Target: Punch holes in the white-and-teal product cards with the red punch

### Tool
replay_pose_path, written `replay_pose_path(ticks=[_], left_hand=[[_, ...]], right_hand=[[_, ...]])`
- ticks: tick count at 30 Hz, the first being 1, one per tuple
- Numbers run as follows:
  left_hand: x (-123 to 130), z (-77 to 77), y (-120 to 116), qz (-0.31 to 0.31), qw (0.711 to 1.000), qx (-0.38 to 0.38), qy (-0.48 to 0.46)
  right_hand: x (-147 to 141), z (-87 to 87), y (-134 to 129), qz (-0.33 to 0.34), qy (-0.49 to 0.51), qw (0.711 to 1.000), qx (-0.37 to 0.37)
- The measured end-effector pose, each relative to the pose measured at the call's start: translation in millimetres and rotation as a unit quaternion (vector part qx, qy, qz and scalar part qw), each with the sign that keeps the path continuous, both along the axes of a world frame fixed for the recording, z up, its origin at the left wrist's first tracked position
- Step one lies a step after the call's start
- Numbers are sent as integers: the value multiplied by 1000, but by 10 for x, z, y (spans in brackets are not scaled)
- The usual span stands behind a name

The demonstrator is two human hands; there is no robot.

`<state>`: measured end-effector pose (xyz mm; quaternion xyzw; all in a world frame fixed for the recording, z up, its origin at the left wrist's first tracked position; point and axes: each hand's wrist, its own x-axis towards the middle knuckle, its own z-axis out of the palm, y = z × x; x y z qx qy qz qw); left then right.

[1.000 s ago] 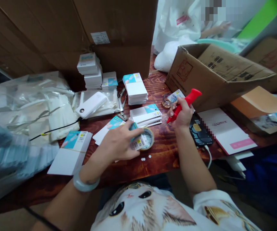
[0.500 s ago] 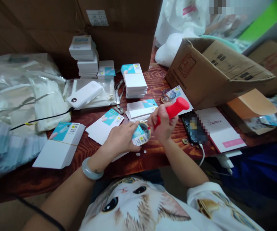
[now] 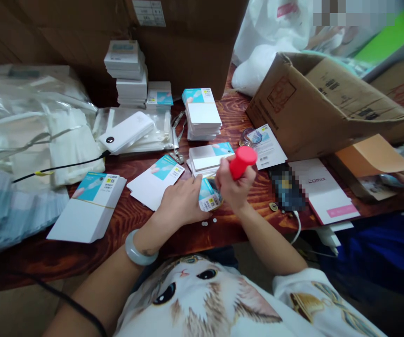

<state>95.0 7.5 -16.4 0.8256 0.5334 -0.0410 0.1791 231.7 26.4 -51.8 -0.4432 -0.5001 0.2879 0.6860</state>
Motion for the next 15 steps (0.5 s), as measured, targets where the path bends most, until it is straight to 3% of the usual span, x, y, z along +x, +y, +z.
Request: replay_pose_path(ticks=[3, 7, 12, 15], left_hand=[[62, 31, -12, 21, 1000, -7, 5], [131, 37, -21, 41, 999, -3, 18], [158, -8, -38, 66, 998, 13, 9], [144, -29, -44, 71, 997, 14, 5]], right_hand=[[-63, -127, -40, 9, -50, 999, -10], [-98, -159, -68, -11, -23, 1000, -19], [-90, -98, -93, -8, -12, 999, -29], [-98, 25, -91, -20, 55, 998, -14]])
